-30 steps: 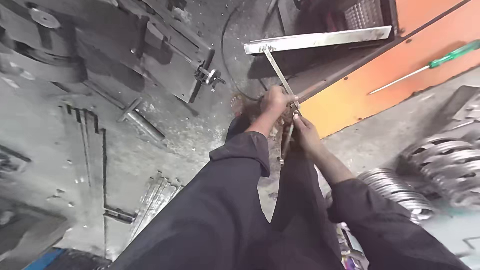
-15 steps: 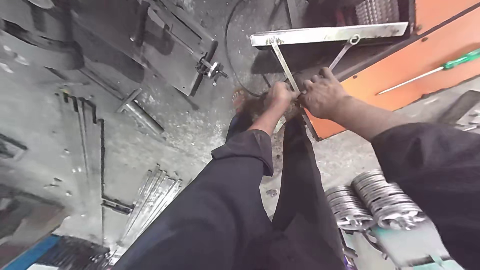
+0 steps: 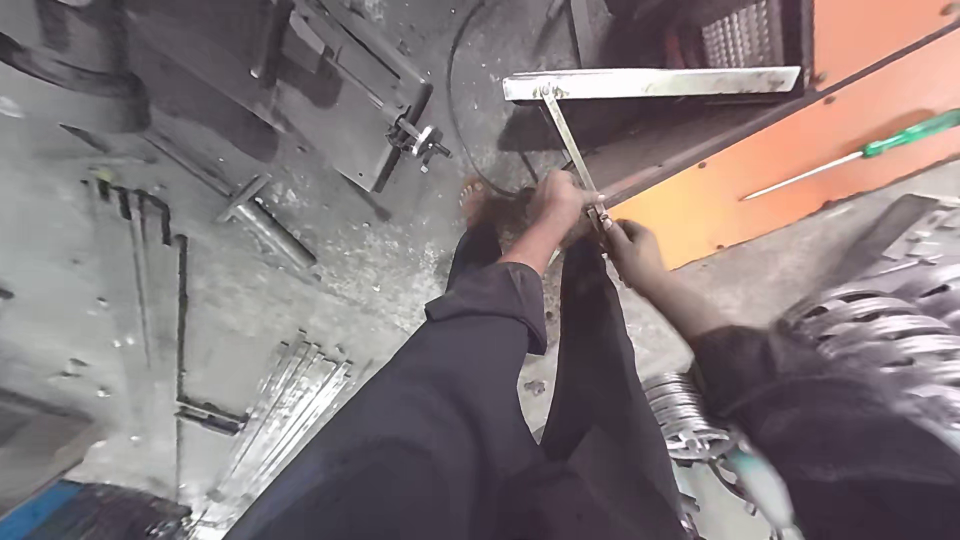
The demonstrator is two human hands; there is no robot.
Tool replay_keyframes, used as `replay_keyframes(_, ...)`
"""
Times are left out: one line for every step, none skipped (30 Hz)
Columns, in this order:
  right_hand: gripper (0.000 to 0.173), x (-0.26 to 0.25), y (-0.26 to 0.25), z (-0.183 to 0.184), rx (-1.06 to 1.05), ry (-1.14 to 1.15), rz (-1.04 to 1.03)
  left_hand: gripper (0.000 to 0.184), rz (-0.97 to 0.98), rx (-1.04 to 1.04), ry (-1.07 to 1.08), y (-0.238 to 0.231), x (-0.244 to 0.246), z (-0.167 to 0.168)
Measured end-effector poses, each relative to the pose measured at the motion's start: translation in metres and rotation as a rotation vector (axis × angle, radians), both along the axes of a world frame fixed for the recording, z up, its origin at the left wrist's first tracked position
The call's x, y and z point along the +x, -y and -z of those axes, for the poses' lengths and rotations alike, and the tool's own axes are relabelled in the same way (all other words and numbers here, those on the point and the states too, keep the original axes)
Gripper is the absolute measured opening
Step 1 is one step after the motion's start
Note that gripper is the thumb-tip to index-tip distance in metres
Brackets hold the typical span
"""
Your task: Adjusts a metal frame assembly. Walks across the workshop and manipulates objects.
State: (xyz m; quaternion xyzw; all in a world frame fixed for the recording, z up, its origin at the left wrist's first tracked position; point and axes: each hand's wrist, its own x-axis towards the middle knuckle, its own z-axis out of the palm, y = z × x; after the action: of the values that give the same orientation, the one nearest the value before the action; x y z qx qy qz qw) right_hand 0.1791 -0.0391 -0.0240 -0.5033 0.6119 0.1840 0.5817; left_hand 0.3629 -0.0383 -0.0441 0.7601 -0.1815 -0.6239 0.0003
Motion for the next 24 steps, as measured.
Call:
replay_keyframes(0.048, 0.011, -0.026, -0.003, 0.077, 0.052, 0.342, 0.047, -0.013, -0.002, 0.000, -0.002, 0.001, 0.001)
replay_keyframes(0.050, 0.028, -0.046, -0.005, 0.155, 0.116, 0.669, 0.046, -0.019, -0.005, 0.002, -0.004, 0.001, 0.002)
replay_keyframes(0.052, 0.045, -0.060, -0.006, 0.195, 0.182, 0.928, 0.046, -0.017, -0.015, 0.001, -0.006, 0.000, 0.004)
replay_keyframes(0.053, 0.061, -0.066, -0.007, 0.214, 0.250, 1.111, 0.046, -0.012, -0.028, -0.001, -0.006, -0.001, 0.006)
replay_keyframes(0.050, 0.071, -0.069, -0.009, 0.237, 0.309, 1.237, 0.045, -0.007, -0.036, -0.005, -0.007, -0.002, 0.006)
replay_keyframes(0.050, 0.074, -0.068, -0.010, 0.267, 0.356, 1.294, 0.044, -0.001, -0.044, 0.004, -0.007, -0.001, 0.008)
replay_keyframes(0.049, 0.070, -0.066, -0.011, 0.271, 0.356, 1.266, 0.044, 0.002, -0.048, 0.010, -0.006, -0.001, 0.011)
replay_keyframes(0.050, 0.060, -0.064, -0.014, 0.262, 0.330, 1.159, 0.044, -0.002, -0.044, 0.010, -0.006, -0.002, 0.012)
replay_keyframes(0.051, 0.049, -0.060, -0.019, 0.228, 0.295, 1.001, 0.044, -0.004, -0.039, 0.014, -0.004, -0.002, 0.011)
replay_keyframes(0.049, 0.036, -0.056, -0.022, 0.178, 0.256, 0.833, 0.044, -0.010, -0.038, 0.016, -0.003, -0.002, 0.011)
replay_keyframes(0.044, 0.023, -0.050, -0.027, 0.113, 0.187, 0.628, 0.044, -0.012, -0.037, 0.012, -0.005, -0.002, 0.009)
replay_keyframes(0.039, 0.010, -0.040, -0.028, 0.041, 0.104, 0.387, 0.044, -0.010, -0.032, 0.013, -0.005, -0.002, 0.008)
replay_keyframes(0.036, -0.001, -0.027, -0.028, -0.025, 0.029, 0.142, 0.044, -0.006, -0.029, 0.015, -0.005, -0.001, 0.007)
replay_keyframes(0.036, -0.013, -0.016, -0.025, -0.104, -0.027, -0.086, 0.044, 0.001, -0.027, 0.014, -0.006, -0.002, 0.007)
replay_keyframes(0.038, -0.021, -0.002, -0.022, -0.189, -0.056, -0.287, 0.044, 0.003, -0.031, 0.016, -0.005, -0.003, 0.007)
replay_keyframes(0.038, -0.022, 0.015, -0.018, -0.269, -0.051, -0.464, 0.044, -0.001, -0.037, 0.024, -0.002, -0.002, 0.006)
replay_keyframes(0.037, -0.019, 0.030, -0.016, -0.315, -0.029, -0.615, 0.044, -0.001, -0.033, 0.025, -0.003, -0.002, 0.007)
replay_keyframes(0.033, -0.013, 0.044, -0.015, -0.348, 0.010, -0.745, 0.044, -0.001, -0.027, 0.025, -0.005, -0.002, 0.008)
replay_keyframes(0.029, -0.006, 0.055, -0.012, -0.376, 0.054, -0.859, 0.046, 0.003, -0.027, 0.023, -0.006, -0.002, 0.009)
replay_keyframes(0.026, 0.001, 0.064, -0.008, -0.396, 0.084, -0.975, 0.047, 0.015, -0.029, 0.020, -0.005, -0.002, 0.011)
replay_keyframes(0.025, 0.009, 0.071, -0.005, -0.391, 0.089, -1.079, 0.046, 0.025, -0.033, 0.018, -0.005, -0.003, 0.012)
replay_keyframes(0.027, 0.018, 0.077, -0.004, -0.373, 0.070, -1.168, 0.046, 0.031, -0.033, 0.017, -0.005, -0.003, 0.012)
replay_keyframes(0.028, 0.027, 0.082, -0.003, -0.360, 0.055, -1.240, 0.045, 0.035, -0.029, 0.019, -0.004, -0.003, 0.010)
replay_keyframes(0.028, 0.034, 0.087, -0.003, -0.372, 0.060, -1.295, 0.045, 0.037, -0.022, 0.028, -0.003, -0.001, 0.009)
